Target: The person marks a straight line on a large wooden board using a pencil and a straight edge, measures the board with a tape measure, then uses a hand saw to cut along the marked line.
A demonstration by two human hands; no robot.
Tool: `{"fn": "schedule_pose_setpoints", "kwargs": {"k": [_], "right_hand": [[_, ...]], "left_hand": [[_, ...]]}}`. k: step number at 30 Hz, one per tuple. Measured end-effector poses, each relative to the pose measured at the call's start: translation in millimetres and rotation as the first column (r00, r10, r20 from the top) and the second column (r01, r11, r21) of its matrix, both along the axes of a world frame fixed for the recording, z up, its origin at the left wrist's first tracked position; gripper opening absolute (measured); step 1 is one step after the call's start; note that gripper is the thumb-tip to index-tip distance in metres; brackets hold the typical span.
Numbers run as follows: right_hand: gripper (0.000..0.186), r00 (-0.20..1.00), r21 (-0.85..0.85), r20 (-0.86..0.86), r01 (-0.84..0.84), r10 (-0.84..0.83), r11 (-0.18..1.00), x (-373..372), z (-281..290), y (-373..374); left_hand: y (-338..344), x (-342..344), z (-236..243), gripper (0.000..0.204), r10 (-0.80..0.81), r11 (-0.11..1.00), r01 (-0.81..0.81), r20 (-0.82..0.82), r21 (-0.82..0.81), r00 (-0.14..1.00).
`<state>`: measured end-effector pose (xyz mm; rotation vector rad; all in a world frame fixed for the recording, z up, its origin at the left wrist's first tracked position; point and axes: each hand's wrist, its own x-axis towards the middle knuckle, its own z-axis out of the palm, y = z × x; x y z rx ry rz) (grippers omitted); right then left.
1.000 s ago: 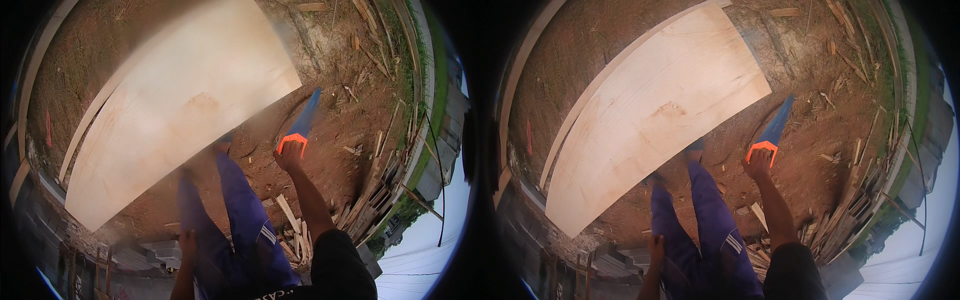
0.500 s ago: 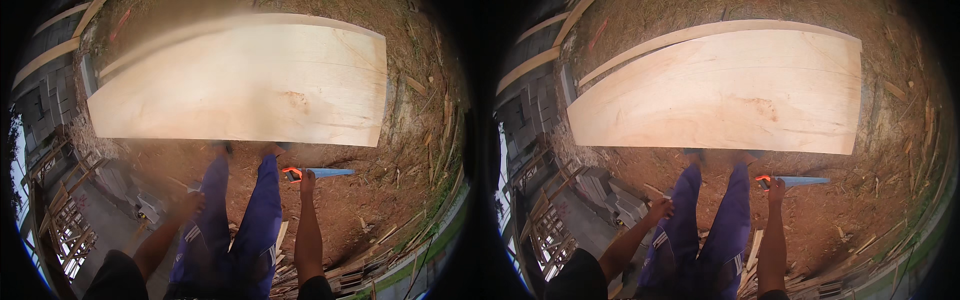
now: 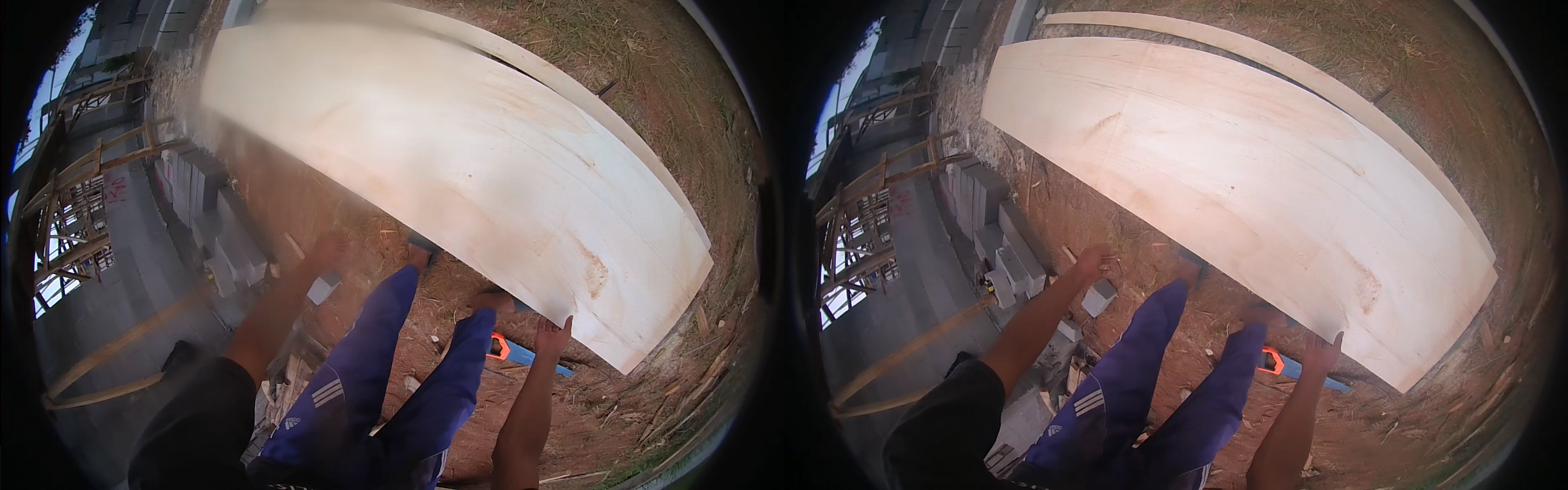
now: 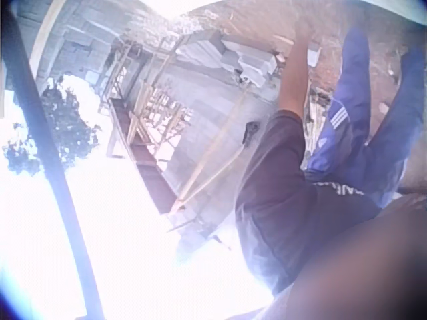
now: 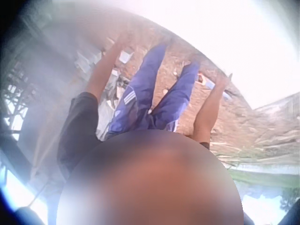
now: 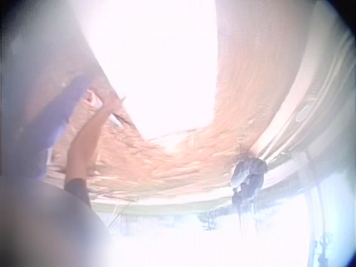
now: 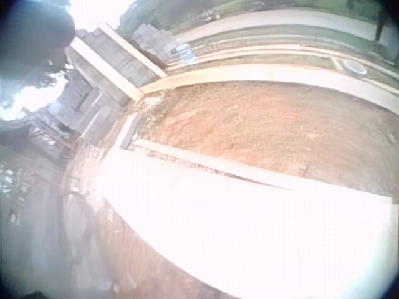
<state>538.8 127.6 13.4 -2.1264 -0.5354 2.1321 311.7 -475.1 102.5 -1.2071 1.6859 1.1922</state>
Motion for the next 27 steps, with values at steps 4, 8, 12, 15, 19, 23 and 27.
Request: {"fn": "schedule_pose_setpoints", "kwargs": {"k": [4, 8, 12, 15, 19, 23, 27], "right_hand": [[0.055, 0.993, 0.037, 0.093, -0.074, 0.071, 0.997, 11.7, 10.5, 7.2], [0.049, 0.926, 0.147, 0.278, -0.304, 0.256, 0.941, 3.3, 20.3, 5.5], [0.062, 0.833, 0.208, 0.378, -0.501, 0.403, 0.840, 2.1, 26.0, 2.7], [0.072, 0.844, 0.291, 0.346, -0.511, 0.410, 0.809, 27.2, 22.1, 33.3], [0.076, 0.981, 0.188, 0.191, -0.074, 0.037, 0.979, -25.2, 82.9, 5.3], [0.073, 0.981, 0.291, 0.193, -0.026, -0.032, 0.957, -17.1, 101.2, -16.6], [0.072, 0.958, 0.303, 0.285, -0.073, -0.017, 0.950, 14.8, 116.4, -47.0]], "left_hand": [[-36.6, -16.1, 6.0, 0.048, -0.057, 0.998, 0.057, 0.014, 0.022, 0.998], [-55.2, -47.1, -1.8, 0.064, 0.159, 0.982, -0.149, -0.084, 0.113, 0.984], [-64.8, -81.9, -15.0, 0.084, 0.326, 0.945, -0.327, -0.056, 0.000, 0.944], [-37.9, -126.7, -3.0, 0.091, 0.384, 0.911, -0.363, -0.083, 0.196, 0.919], [-68.6, -122.8, -15.7, 0.092, 0.492, 0.867, -0.470, -0.140, 0.163, 0.859], [-61.2, -155.3, -14.3, 0.086, 0.520, 0.854, -0.513, -0.109, 0.085, 0.847], [-76.4, -154.9, -16.5, 0.078, 0.590, 0.802, -0.559, -0.129, 0.209, 0.797]]}}
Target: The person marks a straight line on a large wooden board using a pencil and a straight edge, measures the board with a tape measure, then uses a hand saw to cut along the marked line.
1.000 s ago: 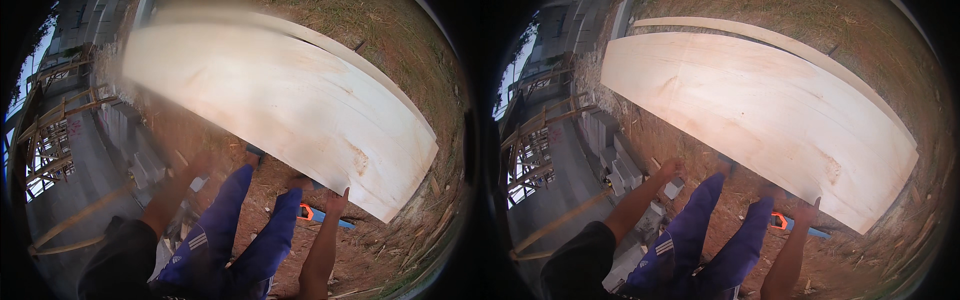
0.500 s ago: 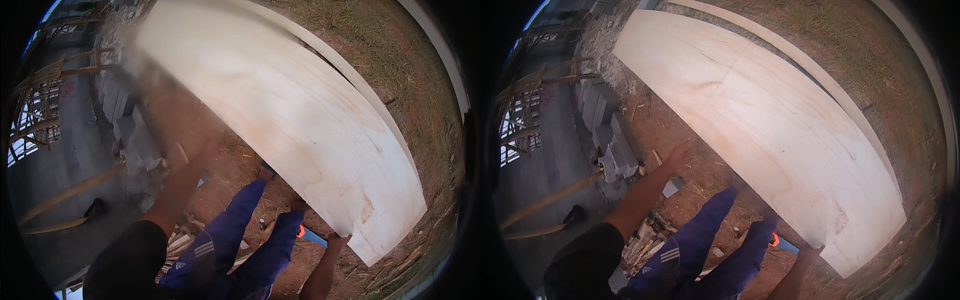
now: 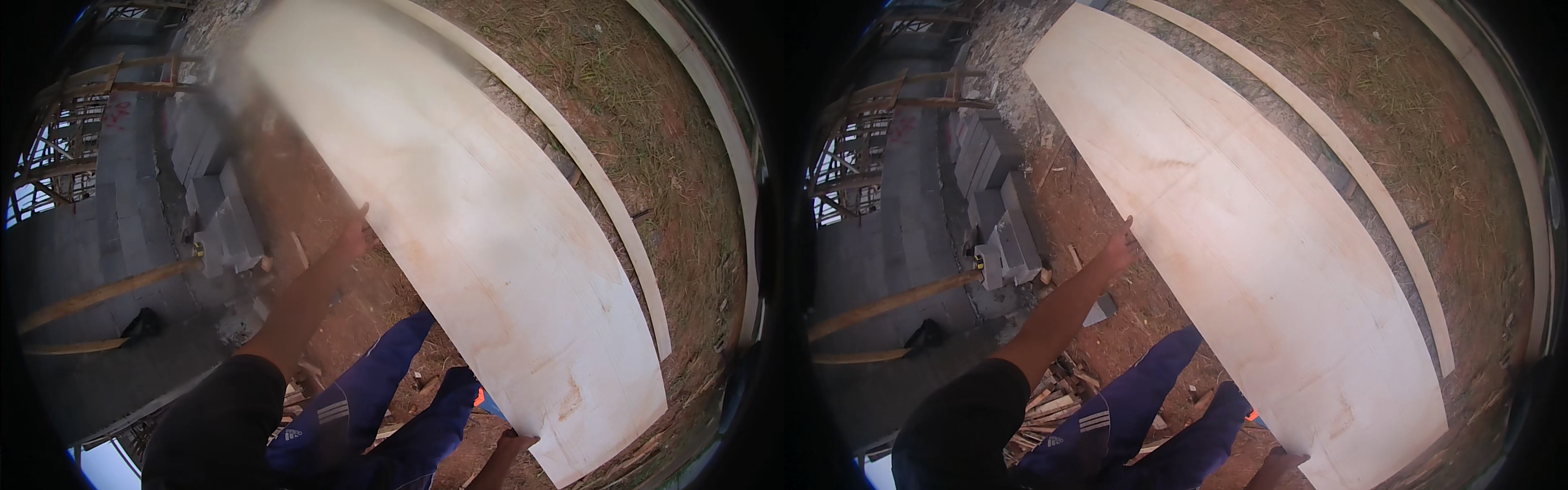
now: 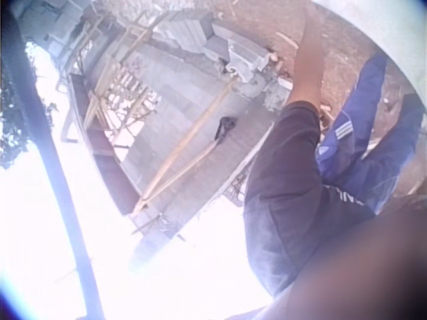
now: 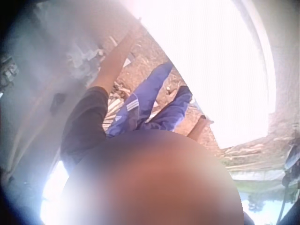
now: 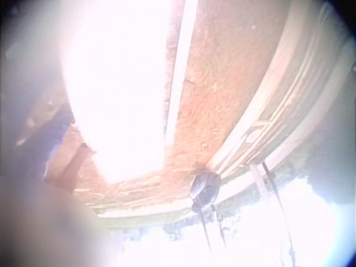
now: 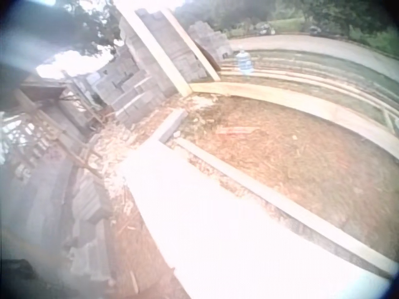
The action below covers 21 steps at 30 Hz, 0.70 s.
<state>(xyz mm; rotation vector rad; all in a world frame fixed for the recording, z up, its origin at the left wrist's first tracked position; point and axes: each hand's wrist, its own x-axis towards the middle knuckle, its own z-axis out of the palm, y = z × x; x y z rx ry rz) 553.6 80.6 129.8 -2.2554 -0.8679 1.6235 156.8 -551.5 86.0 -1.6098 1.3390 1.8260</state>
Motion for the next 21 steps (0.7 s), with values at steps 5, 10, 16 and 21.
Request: {"fn": "schedule_pose_setpoints", "kwargs": {"k": [5, 10, 16, 21], "right_hand": [[0.063, 0.998, -0.089, -0.053, 0.027, -0.032, 0.996, 34.9, 19.2, -54.6], [0.058, 0.999, -0.024, -0.012, 0.046, -0.046, 0.999, 48.6, 24.6, -65.7], [0.057, 1.000, -0.060, 0.003, 0.010, -0.010, 0.998, 26.1, 35.5, -70.0], [0.056, 1.000, 0.011, 0.005, -0.026, 0.026, 1.000, -6.2, 74.0, -50.8]], "left_hand": [[-46.1, 32.4, 4.2, 0.074, -0.009, 0.998, 0.006, -0.043, -0.059, 0.999], [-48.0, 17.1, 16.2, 0.068, 0.119, 0.987, -0.078, -0.312, 0.141, 0.943], [-56.5, 7.7, 51.6, 0.059, 0.184, 0.965, -0.094, -0.379, 0.243, 0.907], [8.5, -48.3, 117.7, 0.053, 0.187, 0.961, -0.076, -0.423, 0.267, 0.886]]}}
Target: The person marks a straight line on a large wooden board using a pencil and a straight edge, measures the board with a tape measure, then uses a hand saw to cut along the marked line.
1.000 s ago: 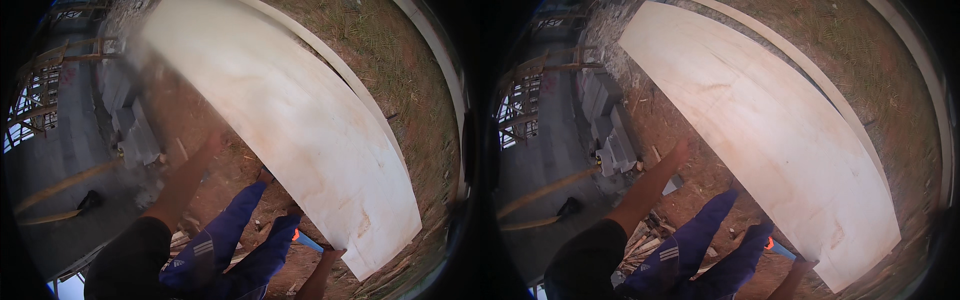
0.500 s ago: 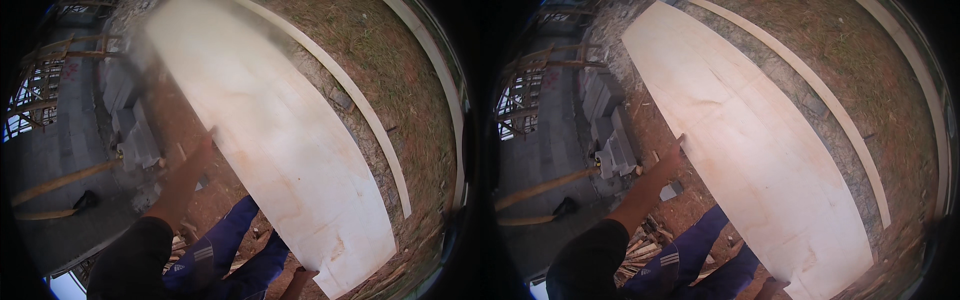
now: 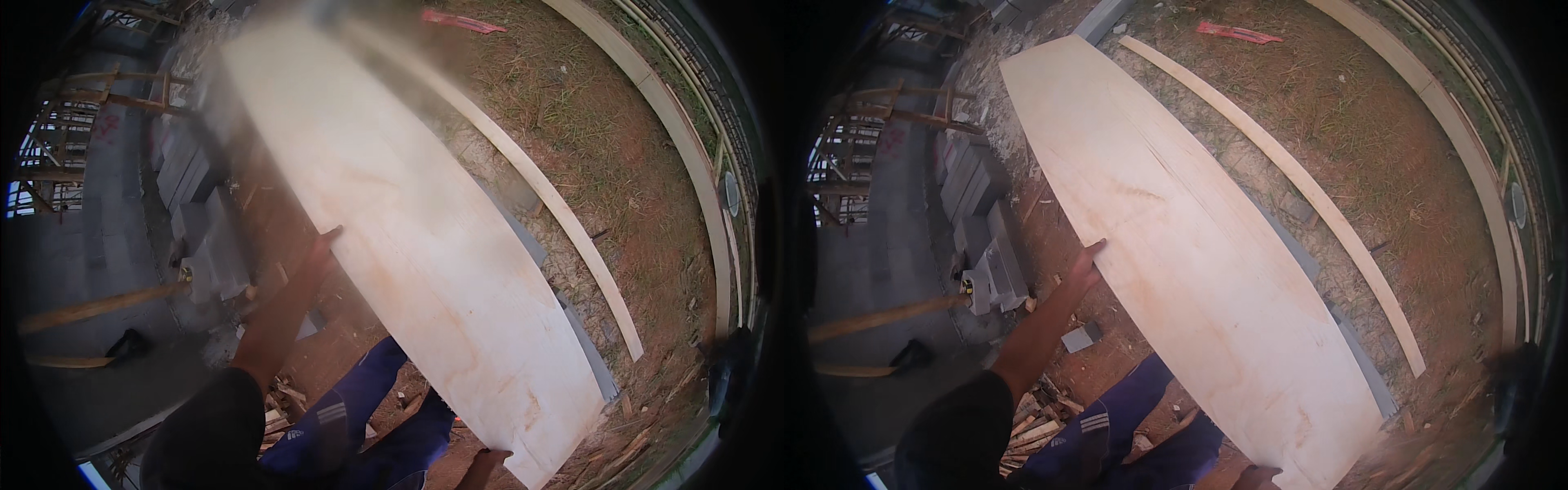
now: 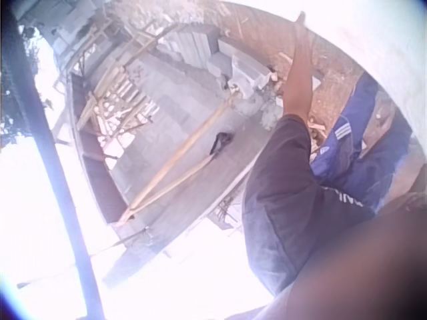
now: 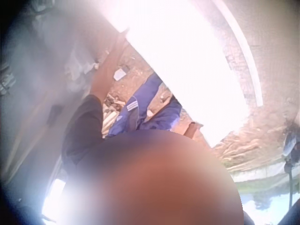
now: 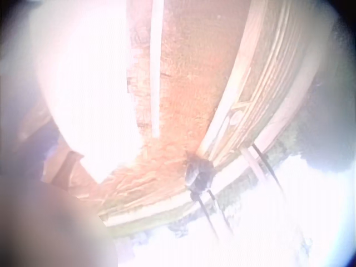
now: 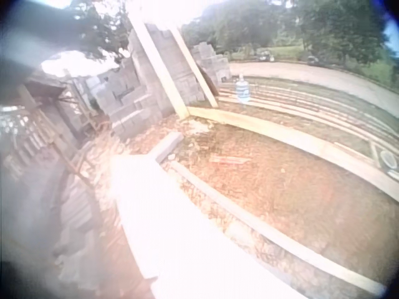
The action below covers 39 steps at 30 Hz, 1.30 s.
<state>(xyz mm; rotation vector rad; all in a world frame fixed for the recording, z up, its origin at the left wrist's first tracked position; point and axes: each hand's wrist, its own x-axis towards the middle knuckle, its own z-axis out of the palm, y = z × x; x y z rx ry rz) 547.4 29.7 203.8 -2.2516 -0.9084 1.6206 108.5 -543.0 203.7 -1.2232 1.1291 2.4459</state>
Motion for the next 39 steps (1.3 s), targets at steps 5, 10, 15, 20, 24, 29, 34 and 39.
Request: {"fn": "schedule_pose_setpoints", "kwargs": {"k": [5, 10, 15, 20, 24, 29, 34, 39], "right_hand": [[0.056, 0.996, -0.013, 0.026, -0.091, 0.091, 0.996, -27.8, 63.0, 6.4], [0.056, 0.978, 0.086, 0.151, -0.160, 0.146, 0.983, -30.4, 169.7, 45.7], [0.056, 0.946, 0.212, 0.319, -0.138, 0.065, 0.968, 18.3, 269.1, 66.6], [0.057, 0.850, 0.325, 0.508, -0.044, -0.135, 0.945, 108.0, 327.0, 54.2], [0.045, 0.901, 0.307, 0.346, 0.154, -0.261, 0.939, 48.8, 391.9, 11.1], [0.043, 0.944, 0.175, 0.164, 0.259, -0.287, 0.950, 59.3, 370.1, -11.5], [0.041, 0.892, 0.013, -0.234, 0.399, -0.386, 0.917, 3.4, 316.3, -74.4], [0.045, 0.961, -0.308, -0.276, -0.058, -0.030, 0.950, -63.6, 273.1, -107.8]], "left_hand": [[17.7, -48.0, 109.1, 0.053, 0.006, 0.963, 0.006, 0.045, -0.269, 0.999], [65.5, -77.8, 190.2, 0.043, 0.053, 0.900, -0.041, 0.016, -0.434, 0.998], [87.7, -64.8, 278.7, 0.035, 0.022, 0.762, 0.037, 0.083, -0.646, 0.996], [132.3, -52.4, 440.4, 0.036, -0.103, 0.720, 0.058, -0.024, -0.691, 0.994], [96.4, -52.1, 508.4, 0.036, -0.259, 0.635, 0.082, -0.112, -0.768, 0.959], [183.8, -43.1, 652.6, 0.039, -0.259, 0.786, -0.060, -0.416, -0.616, 0.871], [178.8, -41.6, 757.3, 0.040, -0.314, 0.777, -0.164, -0.601, -0.607, 0.735], [152.1, -26.3, 872.6, 0.037, -0.362, 0.762, -0.310, -0.771, -0.569, 0.524]]}}
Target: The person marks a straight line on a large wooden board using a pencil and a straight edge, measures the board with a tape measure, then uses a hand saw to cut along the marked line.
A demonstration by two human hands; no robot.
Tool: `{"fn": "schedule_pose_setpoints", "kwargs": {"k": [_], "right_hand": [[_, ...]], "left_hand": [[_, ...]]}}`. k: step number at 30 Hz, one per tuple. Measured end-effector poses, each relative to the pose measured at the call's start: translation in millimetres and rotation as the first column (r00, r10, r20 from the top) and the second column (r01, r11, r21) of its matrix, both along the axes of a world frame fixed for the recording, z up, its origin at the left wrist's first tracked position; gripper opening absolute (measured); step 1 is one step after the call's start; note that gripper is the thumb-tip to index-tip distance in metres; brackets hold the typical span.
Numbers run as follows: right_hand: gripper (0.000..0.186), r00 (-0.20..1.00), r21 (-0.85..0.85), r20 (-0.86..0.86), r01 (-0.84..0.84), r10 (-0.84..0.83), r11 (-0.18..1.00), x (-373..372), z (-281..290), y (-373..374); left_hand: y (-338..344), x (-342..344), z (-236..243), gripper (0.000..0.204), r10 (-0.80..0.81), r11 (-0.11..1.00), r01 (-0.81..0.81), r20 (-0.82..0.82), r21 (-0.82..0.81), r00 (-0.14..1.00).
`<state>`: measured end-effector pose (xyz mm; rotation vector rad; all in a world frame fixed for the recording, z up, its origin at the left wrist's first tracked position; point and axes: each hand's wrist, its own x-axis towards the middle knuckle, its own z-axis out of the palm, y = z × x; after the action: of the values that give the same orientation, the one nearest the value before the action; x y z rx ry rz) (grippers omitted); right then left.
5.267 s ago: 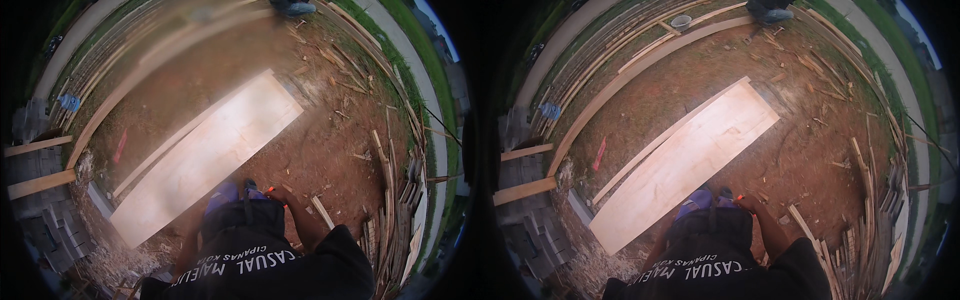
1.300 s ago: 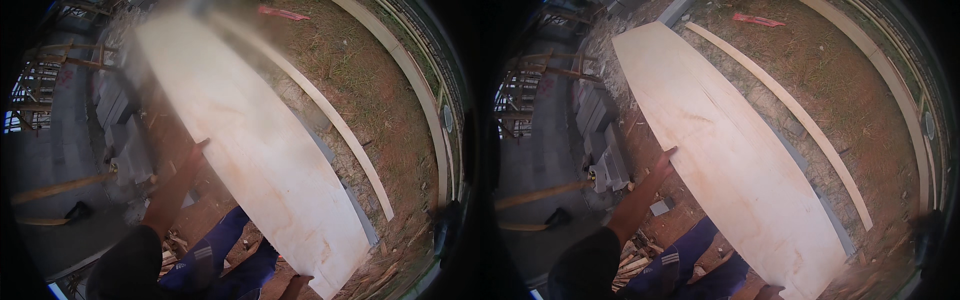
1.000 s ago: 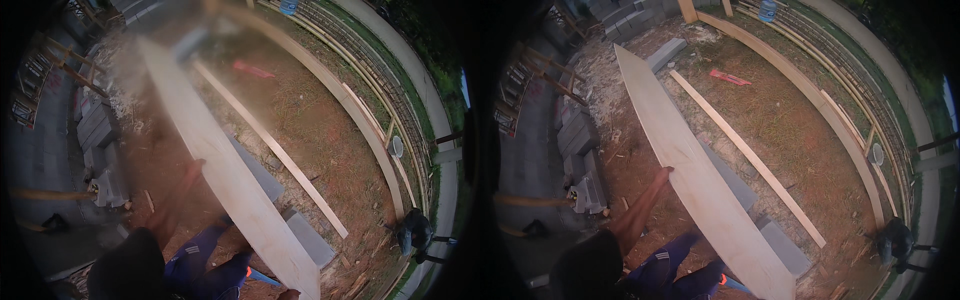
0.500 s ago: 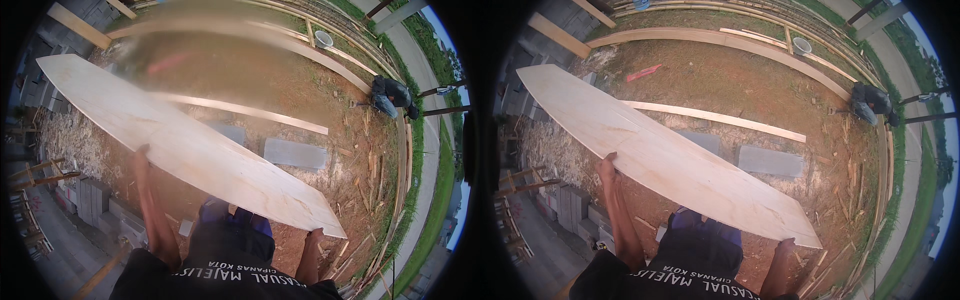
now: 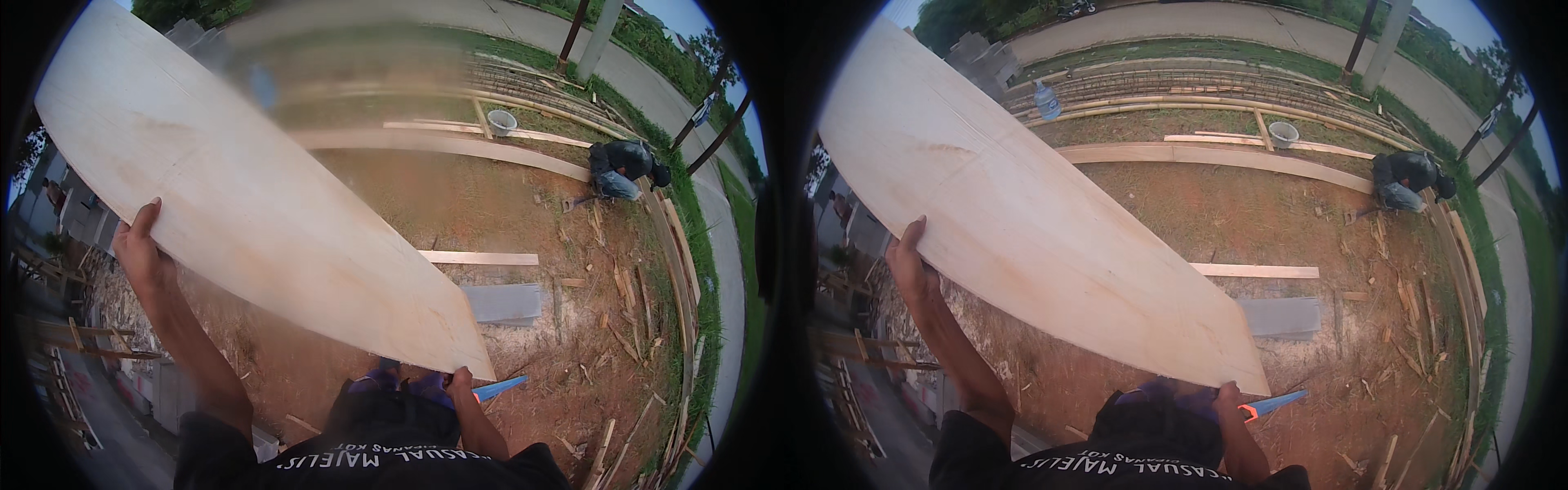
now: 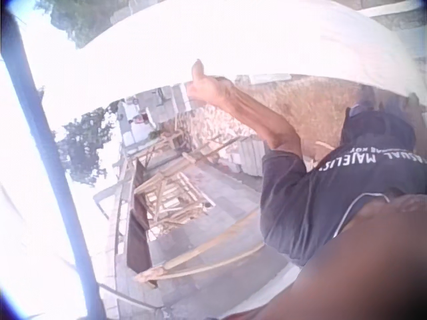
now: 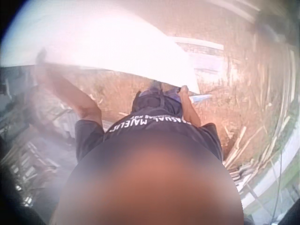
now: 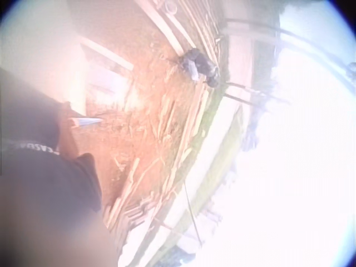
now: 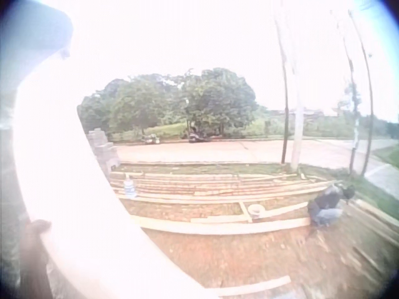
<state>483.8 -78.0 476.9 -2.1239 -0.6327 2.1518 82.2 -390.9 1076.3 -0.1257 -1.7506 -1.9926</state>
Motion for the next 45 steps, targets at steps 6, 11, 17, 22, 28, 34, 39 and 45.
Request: {"fn": "schedule_pose_setpoints", "kwargs": {"k": [6, 11, 17, 22, 28, 34, 39, 45], "right_hand": [[0.062, 0.573, -0.074, -0.176, -0.819, 0.801, 0.569, -95.2, 70.1, -34.3], [0.069, 0.350, 0.436, 0.034, -0.848, 0.936, 0.301, -208.7, 185.2, 15.4], [0.044, 0.721, 0.950, -0.217, 0.000, 0.659, 0.312, -316.7, 321.4, 112.8], [0.069, 0.746, 0.984, -0.099, -0.024, 0.659, 0.174, -407.1, 364.2, 155.0], [0.076, 0.730, 0.975, -0.033, -0.126, 0.683, 0.181, -421.2, 372.0, 197.4], [0.058, 0.779, 0.976, -0.118, -0.024, 0.616, 0.218, -421.0, 360.4, 244.5], [0.076, 0.683, 0.965, -0.168, -0.034, 0.710, 0.261, -406.1, 386.8, 262.1], [0.080, 0.565, 0.954, -0.286, 0.094, 0.774, 0.284, -370.5, 482.8, 262.4]], "left_hand": [[7.7, 21.4, 110.2, 0.036, -0.055, 0.998, 0.046, -0.199, -0.049, 0.978], [-21.6, 10.9, 143.7, 0.039, -0.144, 0.989, 0.148, -0.214, 0.005, 0.966], [-10.2, 17.4, 117.0, 0.032, -0.138, 0.990, 0.122, -0.276, -0.073, 0.951], [9.1, 18.9, 113.4, 0.028, -0.353, 0.935, 0.353, -0.228, -0.044, 0.907], [46.4, 29.5, 100.5, 0.025, -0.329, 0.942, 0.316, -0.134, -0.112, 0.935], [90.5, 43.6, 107.9, 0.026, -0.373, 0.926, 0.351, -0.191, -0.141, 0.908], [102.6, 79.2, 124.1, 0.033, -0.315, 0.939, 0.267, -0.232, -0.215, 0.921], [126.5, 117.1, 129.8, 0.031, -0.301, 0.953, 0.282, -0.298, -0.108, 0.906]]}}
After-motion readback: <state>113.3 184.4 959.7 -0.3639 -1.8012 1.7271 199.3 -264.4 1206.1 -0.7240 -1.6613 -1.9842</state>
